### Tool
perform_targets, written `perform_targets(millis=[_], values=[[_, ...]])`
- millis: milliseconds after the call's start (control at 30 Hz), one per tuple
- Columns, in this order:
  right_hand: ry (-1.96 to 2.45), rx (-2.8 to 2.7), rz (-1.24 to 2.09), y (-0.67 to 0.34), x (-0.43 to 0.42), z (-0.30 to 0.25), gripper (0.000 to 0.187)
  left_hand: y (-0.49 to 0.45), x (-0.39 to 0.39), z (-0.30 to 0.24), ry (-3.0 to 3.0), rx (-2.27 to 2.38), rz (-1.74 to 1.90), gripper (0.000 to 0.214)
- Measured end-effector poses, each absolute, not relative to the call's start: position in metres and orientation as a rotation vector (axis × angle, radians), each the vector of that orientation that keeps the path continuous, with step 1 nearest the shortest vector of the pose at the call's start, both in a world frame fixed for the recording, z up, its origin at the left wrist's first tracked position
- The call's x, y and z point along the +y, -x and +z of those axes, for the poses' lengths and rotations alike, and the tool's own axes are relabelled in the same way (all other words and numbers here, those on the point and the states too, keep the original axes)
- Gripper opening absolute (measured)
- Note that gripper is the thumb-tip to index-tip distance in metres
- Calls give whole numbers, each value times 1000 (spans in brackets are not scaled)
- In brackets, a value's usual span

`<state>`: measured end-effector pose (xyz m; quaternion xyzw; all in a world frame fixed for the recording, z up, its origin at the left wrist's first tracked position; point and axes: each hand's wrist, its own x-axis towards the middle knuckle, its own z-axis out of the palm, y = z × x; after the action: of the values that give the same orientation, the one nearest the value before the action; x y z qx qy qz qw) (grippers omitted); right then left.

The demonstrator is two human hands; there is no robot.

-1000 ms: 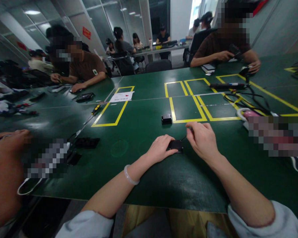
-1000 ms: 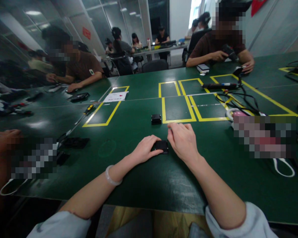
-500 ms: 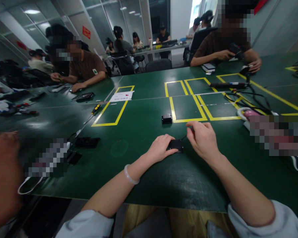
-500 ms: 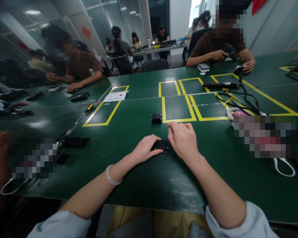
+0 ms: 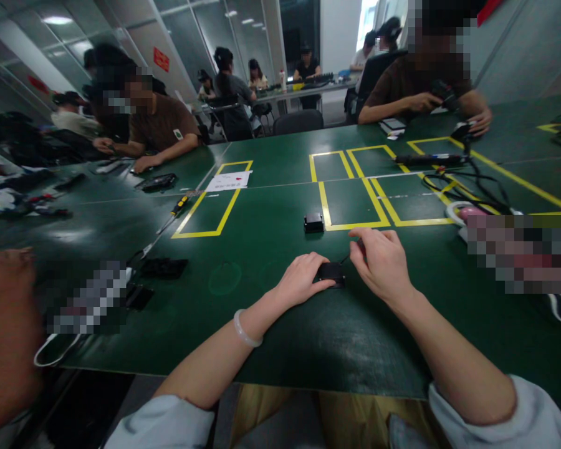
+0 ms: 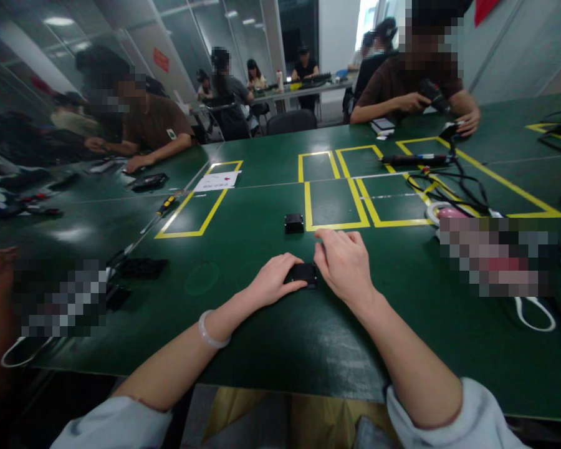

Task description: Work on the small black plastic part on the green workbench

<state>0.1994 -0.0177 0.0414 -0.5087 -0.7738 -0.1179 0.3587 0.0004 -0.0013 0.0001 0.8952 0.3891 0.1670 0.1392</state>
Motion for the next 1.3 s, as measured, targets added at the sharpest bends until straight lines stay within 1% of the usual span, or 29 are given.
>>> perform_targets(millis=[267,667,867,1000,1133,1300], values=[[1322,-2007,-321,-200,-18,42,15,0,-1,0,-2573,1130,469,39],[1321,-2019,-316,-200,-19,43,17,0,-1,1,-2578,1117,478,38],[1298,-1970,-327,-199,-17,40,25,0,-1,1,-2587,1120,485,38],[1300,-1979,-294,-199,-18,41,18,0,-1,0,-2592,1125,477,39],[1313,-1966,-329,-200,-18,42,14,0,-1,-1,-2592,1129,481,39],[1308,-1974,-325,-200,-17,41,14,0,-2,0,-2586,1127,484,38]])
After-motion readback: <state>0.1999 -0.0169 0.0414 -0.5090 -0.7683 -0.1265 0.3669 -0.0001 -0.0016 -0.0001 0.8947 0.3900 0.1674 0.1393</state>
